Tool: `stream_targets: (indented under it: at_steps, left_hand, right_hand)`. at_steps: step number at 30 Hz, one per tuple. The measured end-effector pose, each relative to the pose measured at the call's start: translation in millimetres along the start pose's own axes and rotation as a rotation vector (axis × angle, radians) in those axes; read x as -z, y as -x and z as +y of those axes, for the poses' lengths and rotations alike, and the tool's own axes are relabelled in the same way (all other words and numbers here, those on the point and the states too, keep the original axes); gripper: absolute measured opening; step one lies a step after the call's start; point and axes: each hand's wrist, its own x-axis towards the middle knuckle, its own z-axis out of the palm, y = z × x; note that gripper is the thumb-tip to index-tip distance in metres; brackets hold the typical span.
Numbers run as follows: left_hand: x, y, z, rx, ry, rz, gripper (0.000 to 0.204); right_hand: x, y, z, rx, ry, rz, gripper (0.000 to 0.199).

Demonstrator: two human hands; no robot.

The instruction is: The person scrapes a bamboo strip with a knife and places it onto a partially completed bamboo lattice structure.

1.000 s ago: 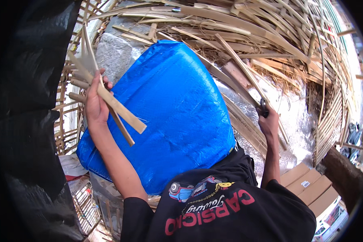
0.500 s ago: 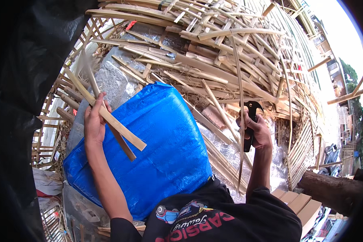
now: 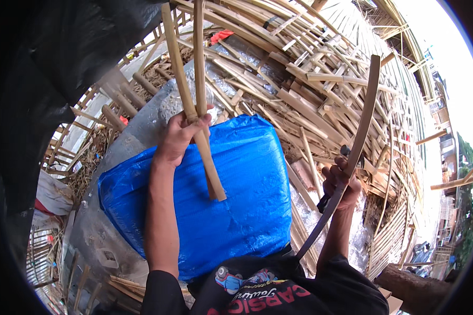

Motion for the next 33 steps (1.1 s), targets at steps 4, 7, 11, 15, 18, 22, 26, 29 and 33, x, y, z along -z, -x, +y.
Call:
stream_targets:
  at_steps: [4,7,11,15,18,22,26,29,33]
  left_hand:
    - [2.4,1.7,-4.6,0.009,-0.012,0.028,0.043]
    - [3.1,-3.7,-9.4,0.009,0.016,0.032,0.043]
    - [-0.1,-3.8,-10.6,-0.022,0.019,0.041,0.045]
    - [-0.7,3.0,-1.5,0.014,0.037,0.03,0.047]
    - [-3.2,7.7,4.6,-0.011,0.031,-0.027,0.051]
    - [-6.9,3.6,0.4,-0.035,0.002,-0.086,0.05]
    - [-5.5,5.3,1.9,-0.047,0.028,-0.108,0.051]
    - [-4.5,5.3,-1.2,-0.027,0.007,-0.09,0.053]
    - [-5.0,5.8,-0.3,-0.017,0.006,-0.074,0.052]
  right_hand:
    - [-4.9,-6.0,7.1,-0.033,0.106,0.022,0.04]
    - [-8.4,-5.4,6.3,-0.064,0.075,0.077,0.046]
    - [-4.7,-3.1,10.0,-0.06,0.346,0.216,0.04]
    - [-14.5,-6.5,16.1,-0.128,0.525,0.369,0.032]
    - [-17.3,-4.9,21.6,-0.131,0.705,0.456,0.027]
    - [-11.0,-3.6,19.7,-0.138,0.721,0.479,0.029]
    - [-19.7,-12.6,18.1,-0.149,0.863,0.502,0.028]
    - [-18.8,-20.6,16.6,-0.175,0.937,0.5,0.031]
    - [-26.9,-24.7,17.3,-0.158,0.903,0.515,0.03]
